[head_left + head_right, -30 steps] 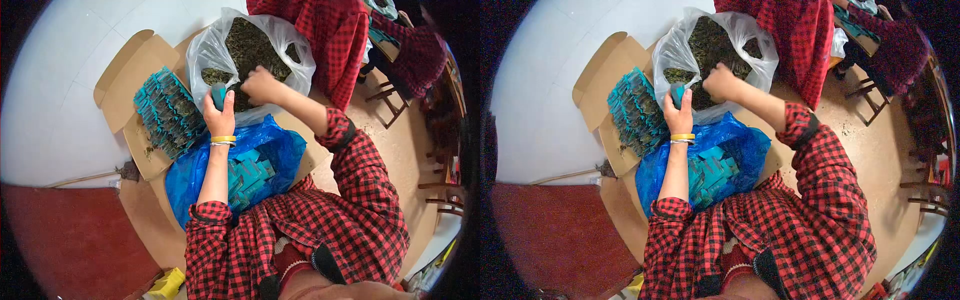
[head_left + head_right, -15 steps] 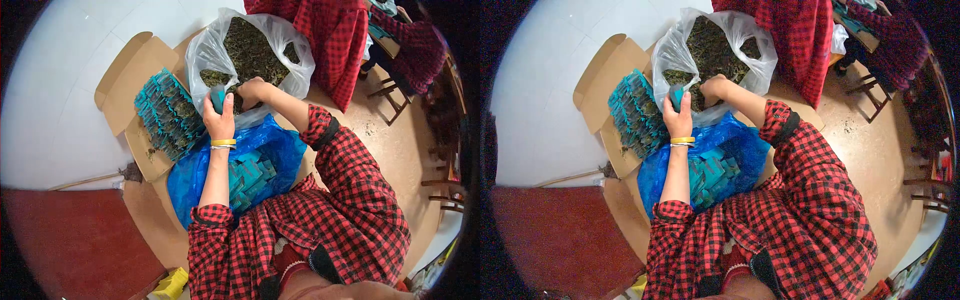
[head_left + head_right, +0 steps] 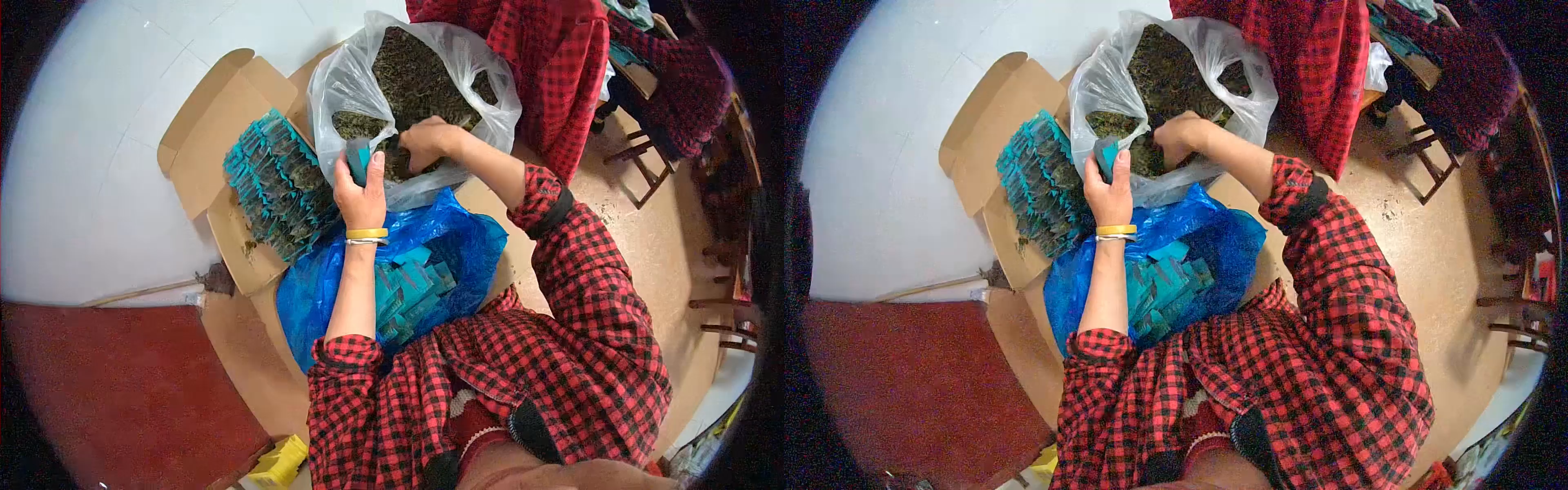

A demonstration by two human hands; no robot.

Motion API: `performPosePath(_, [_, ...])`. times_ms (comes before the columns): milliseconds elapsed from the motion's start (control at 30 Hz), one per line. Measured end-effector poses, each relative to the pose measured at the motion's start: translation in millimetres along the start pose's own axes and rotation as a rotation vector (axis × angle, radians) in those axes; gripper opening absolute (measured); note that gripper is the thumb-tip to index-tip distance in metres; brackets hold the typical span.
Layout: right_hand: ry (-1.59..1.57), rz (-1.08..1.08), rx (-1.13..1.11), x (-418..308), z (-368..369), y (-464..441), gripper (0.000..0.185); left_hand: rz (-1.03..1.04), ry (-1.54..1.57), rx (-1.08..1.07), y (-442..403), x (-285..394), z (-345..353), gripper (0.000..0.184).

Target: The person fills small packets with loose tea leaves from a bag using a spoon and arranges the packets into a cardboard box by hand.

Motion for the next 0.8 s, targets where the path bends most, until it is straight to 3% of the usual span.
performPosePath(167, [0.104, -0.025, 0.062, 7, -1, -3, 0.045, -0.004, 0.022, -0.005, -1, -5, -1, 0.05])
performPosePath(300, [0.012, -0.137, 0.064, -13, 13, -2, 0.043, -0.005, 0.029, -0.007, 0, 1, 4, 0.048])
performPosePath(400, [-0.019, -0.099, -0.064, -17, 21, -5, 0.043, -0.03, 0.012, -0.018, 3, 4, 4, 0.047])
performPosePath(567, [0.03, -0.09, -0.087, -19, 27, -14, 0.051, -0.006, 0.04, -0.007, 0, 7, -3, 0.042])
performPosePath(800, [-0.32, -0.257, -0.089, -20, 46, -25, 0.054, 0.01, 0.056, 0.003, 0, 5, -1, 0.039])
Point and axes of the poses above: each hand's wrist, its own y-axis away from the middle knuckle, its own z-axis out of the palm, x = y × z, the point moved 9 cm from there along -y, towards the middle knuckle
